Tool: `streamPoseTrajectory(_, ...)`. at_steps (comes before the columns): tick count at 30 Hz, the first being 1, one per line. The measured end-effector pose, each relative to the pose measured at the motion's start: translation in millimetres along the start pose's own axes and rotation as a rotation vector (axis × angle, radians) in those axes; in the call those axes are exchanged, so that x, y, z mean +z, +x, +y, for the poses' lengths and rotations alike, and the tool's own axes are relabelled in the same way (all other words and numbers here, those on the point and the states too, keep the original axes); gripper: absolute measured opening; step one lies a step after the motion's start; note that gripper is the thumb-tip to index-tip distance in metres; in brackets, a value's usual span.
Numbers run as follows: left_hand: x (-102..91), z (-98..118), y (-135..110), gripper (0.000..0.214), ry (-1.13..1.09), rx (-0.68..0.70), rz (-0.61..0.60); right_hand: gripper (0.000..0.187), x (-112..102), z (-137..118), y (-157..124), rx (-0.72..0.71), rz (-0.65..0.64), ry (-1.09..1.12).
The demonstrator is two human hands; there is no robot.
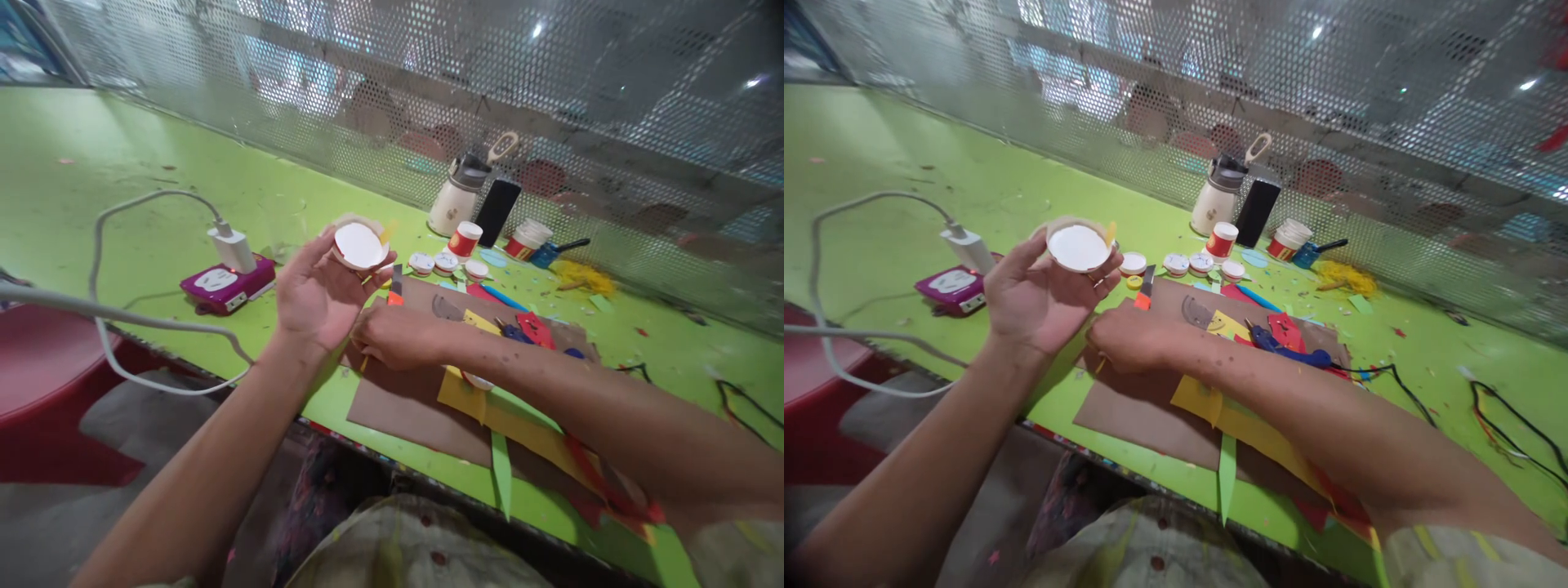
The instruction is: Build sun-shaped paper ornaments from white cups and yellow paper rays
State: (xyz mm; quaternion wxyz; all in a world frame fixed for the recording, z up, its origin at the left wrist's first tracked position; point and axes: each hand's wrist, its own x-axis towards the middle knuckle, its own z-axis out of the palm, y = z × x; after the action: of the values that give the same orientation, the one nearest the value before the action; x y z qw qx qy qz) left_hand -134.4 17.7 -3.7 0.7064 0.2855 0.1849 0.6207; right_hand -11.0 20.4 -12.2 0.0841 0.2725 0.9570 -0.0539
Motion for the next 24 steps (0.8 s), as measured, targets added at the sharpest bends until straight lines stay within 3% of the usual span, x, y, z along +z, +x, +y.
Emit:
streamPoseTrajectory(6,-2.0,1,1,0.022,0.009,0.015,-0.024,0.014,-7,4,-3,0.031,0.026,0.108)
streamPoseTrajectory(12,-5.1,0,0,0.021,0.010,0.018,-0.026,0.015,-7,8,-9,-0.142,-0.021,0.032)
streamPoseTrajectory(18,-6.4,-1,1,0.021,0.041,0.027,0.002,0.020,-3,8,-11,-0.180,0.060,-0.042)
streamPoseTrajectory(21,-6.9,-1,2,0.021,0.048,0.016,0.009,0.021,-4,-4,-21,-0.161,0.079,-0.010)
streamPoseTrajectory(24,-6.9,-1,1,0.022,0.045,0.006,0.008,0.040,-1,-30,-38,-0.037,0.153,0.020)
